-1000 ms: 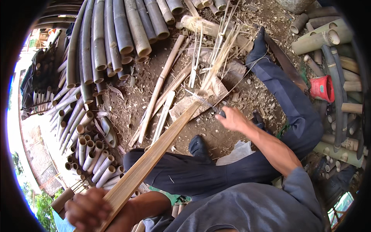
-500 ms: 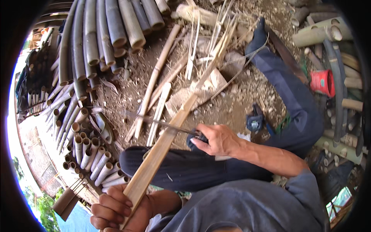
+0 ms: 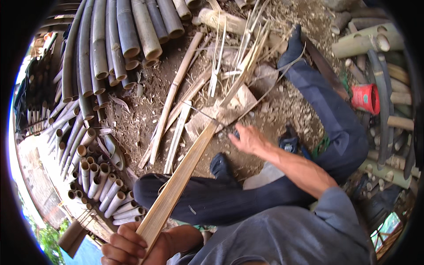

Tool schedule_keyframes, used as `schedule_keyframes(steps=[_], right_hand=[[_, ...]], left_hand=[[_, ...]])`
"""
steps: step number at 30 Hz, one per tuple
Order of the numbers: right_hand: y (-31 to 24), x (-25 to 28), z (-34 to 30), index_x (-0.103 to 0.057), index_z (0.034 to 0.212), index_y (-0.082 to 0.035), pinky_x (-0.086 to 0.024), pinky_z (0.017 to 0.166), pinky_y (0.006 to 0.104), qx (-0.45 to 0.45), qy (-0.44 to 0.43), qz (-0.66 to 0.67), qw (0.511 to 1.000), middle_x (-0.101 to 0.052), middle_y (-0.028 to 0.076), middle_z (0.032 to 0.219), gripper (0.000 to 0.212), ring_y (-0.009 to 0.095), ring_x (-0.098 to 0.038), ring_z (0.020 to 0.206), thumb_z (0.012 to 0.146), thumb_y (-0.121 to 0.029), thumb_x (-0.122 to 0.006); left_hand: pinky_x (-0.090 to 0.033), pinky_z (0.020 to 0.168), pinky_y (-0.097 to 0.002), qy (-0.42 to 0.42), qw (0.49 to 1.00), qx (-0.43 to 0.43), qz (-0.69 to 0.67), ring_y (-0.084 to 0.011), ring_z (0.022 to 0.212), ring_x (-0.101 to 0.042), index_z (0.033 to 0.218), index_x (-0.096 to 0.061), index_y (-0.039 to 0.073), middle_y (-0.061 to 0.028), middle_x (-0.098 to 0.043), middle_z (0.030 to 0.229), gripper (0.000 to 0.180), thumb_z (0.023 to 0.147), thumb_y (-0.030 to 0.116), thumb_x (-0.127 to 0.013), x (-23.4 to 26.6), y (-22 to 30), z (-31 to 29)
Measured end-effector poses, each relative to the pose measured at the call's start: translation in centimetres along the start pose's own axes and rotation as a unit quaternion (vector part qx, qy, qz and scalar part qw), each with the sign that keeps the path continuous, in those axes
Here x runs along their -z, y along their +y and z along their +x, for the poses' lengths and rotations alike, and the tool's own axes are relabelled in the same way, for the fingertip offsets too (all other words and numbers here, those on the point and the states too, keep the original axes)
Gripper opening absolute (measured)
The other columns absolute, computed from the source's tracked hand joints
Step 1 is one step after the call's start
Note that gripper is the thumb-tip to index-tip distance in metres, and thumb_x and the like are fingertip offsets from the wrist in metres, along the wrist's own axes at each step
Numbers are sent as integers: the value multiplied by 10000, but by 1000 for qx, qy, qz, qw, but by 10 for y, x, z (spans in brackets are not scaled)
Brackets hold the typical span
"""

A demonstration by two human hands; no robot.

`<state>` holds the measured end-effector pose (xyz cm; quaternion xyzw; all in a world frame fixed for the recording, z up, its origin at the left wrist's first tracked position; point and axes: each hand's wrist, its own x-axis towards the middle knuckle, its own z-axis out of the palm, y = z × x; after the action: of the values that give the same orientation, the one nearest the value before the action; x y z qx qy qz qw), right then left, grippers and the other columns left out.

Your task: The person sits on the ground and uses a knife to split a long bamboo pole into thin strips. They repeatedly shave and separate the bamboo, then set the finished strips aside. Later, they pick up a new bamboo pole and begin splitting it as well.

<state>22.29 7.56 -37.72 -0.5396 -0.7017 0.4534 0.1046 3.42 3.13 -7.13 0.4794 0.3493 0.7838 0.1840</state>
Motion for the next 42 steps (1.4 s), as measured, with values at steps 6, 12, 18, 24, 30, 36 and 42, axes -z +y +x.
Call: schedule_keyframes(steps=[6, 12, 18, 24, 30, 36, 42], right_hand=[[-21, -13, -16, -565, 874, -24, -378, 300, 289, 202, 140, 34, 969, -495, 24, 521, 430, 107, -385, 353, 970, -443, -537], [5, -4, -19, -547, 869, -46, -383, 331, 309, 46, -22, 60, 997, -449, -6, 511, 363, 127, -395, 382, 970, -395, -554], [62, -28, 12, -508, 888, -44, -294, 290, 258, -40, 3, -21, 999, -434, -19, 524, 444, 73, -320, 381, 986, -476, -479], [20, -30, -3, -498, 887, -68, -304, 293, 256, 199, 152, -4, 968, -405, -34, 539, 420, 71, -330, 402, 973, -479, -494], [26, 4, -1, -506, 925, -36, -271, 298, 241, -101, -109, 28, 989, -393, -66, 530, 389, 57, -283, 385, 1003, -417, -480], [-2, -11, -17, -535, 935, -15, -346, 291, 294, 76, 21, -29, 996, -522, 12, 560, 318, 92, -398, 388, 969, -331, -551], [9, 8, 8, -538, 1019, -14, -449, 397, 353, 5, -72, 29, 997, -549, 79, 556, 411, 164, -519, 437, 961, -420, -563]], left_hand=[[-298, 460, -263, 29, 999, -15, -35, -112, 478, -327, 694, -382, 135, 18, -351, 636, 275, 923, 269, -455, -6, -12, -7], [-295, 460, -256, 13, 999, -3, -41, -107, 478, -328, 677, -376, 134, 19, -350, 624, 284, 918, 264, -451, -6, -6, -6], [-291, 442, -268, 28, 999, -15, -41, -116, 474, -327, 674, -381, 132, 16, -340, 614, 278, 911, 257, -458, -13, -12, -7], [-301, 446, -275, 16, 996, -30, -80, -124, 475, -336, 689, -384, 124, 11, -346, 625, 269, 916, 251, -454, -12, -19, -10], [-304, 464, -279, 22, 999, -13, -38, -124, 487, -340, 699, -376, 131, 5, -352, 635, 274, 935, 252, -442, -4, -6, -11], [-301, 476, -279, 23, 999, -15, -44, -126, 488, -325, 707, -390, 123, 11, -350, 639, 273, 937, 264, -434, -4, -7, -19], [-287, 474, -275, 35, 996, -17, -75, -119, 486, -318, 692, -383, 132, 18, -335, 631, 266, 922, 248, -449, -4, -19, -9]])
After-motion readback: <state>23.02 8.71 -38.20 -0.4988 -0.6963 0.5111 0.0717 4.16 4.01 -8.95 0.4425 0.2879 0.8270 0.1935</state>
